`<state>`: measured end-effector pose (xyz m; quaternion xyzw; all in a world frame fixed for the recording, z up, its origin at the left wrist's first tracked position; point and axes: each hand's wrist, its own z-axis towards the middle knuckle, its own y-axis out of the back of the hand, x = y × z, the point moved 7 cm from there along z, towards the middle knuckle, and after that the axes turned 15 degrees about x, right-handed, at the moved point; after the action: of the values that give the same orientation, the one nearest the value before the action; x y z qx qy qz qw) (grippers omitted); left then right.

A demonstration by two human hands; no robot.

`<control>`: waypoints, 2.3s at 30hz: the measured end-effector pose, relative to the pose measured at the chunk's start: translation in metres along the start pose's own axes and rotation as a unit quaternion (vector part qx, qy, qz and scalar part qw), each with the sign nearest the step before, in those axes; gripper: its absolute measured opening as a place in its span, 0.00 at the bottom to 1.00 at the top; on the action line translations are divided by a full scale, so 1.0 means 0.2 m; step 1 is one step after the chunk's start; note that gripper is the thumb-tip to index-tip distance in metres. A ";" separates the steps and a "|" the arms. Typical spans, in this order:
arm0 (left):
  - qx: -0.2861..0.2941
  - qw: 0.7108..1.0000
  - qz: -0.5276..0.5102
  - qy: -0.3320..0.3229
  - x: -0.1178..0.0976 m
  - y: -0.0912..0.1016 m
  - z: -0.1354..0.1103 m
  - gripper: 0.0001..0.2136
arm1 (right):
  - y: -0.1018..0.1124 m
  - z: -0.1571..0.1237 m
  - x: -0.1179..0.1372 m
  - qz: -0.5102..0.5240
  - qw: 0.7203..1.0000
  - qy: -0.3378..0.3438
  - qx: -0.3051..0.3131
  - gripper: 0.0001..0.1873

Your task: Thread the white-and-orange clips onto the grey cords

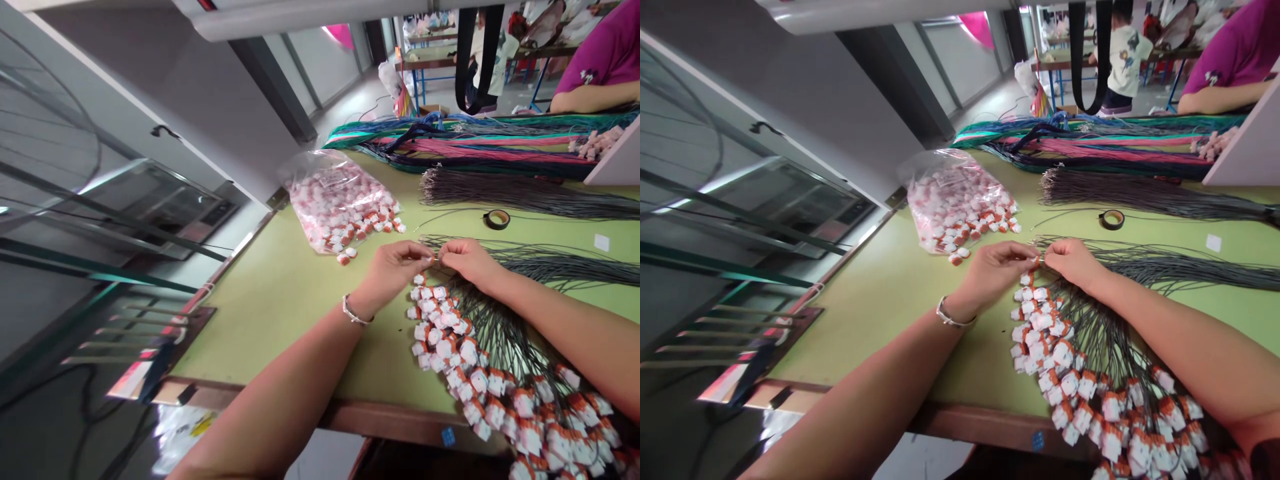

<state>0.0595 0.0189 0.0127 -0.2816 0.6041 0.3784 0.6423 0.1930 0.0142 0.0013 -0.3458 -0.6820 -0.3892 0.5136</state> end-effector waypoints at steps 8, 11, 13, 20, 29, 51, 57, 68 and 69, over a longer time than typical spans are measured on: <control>-0.001 0.992 0.109 -0.061 -0.04 -0.04 0.02 0.03 | 0.00 0.00 -0.03 0.074 0.997 -0.027 0.018 0.05; -0.025 0.999 0.044 0.004 0.03 -0.01 0.02 0.02 | 0.01 -0.01 -0.04 0.103 0.994 -0.029 0.000 0.03; -0.036 0.999 0.025 0.030 0.06 0.01 0.01 0.03 | 0.01 -0.01 -0.04 0.089 0.996 -0.026 -0.013 0.03; -0.022 0.999 0.033 0.007 0.05 0.00 0.01 0.01 | 0.01 -0.03 -0.02 -0.006 0.999 -0.023 -0.039 0.02; -0.038 0.999 -0.019 0.019 0.08 0.00 0.02 0.06 | 0.02 -0.02 -0.03 0.006 0.998 -0.045 -0.032 0.01; -0.037 0.986 0.157 -0.044 -0.02 -0.04 0.03 0.03 | 0.02 0.01 -0.07 0.042 0.998 -0.041 -0.018 0.03; -0.031 0.991 0.129 -0.032 0.02 -0.06 0.04 0.03 | 0.01 0.00 -0.06 0.024 0.999 -0.037 -0.020 0.02; 0.158 0.962 0.221 -0.022 -0.16 0.03 -0.03 0.05 | 0.26 0.01 0.03 -0.133 0.976 0.048 -0.163 0.09; 0.120 0.961 0.248 -0.035 -0.18 0.06 -0.02 0.05 | 0.28 0.02 0.03 -0.180 0.967 0.049 -0.176 0.09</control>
<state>0.0480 0.0161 0.0480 -0.0304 0.6733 0.4597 0.5782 0.2381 0.0432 0.0166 -0.2828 -0.6281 -0.6052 0.3990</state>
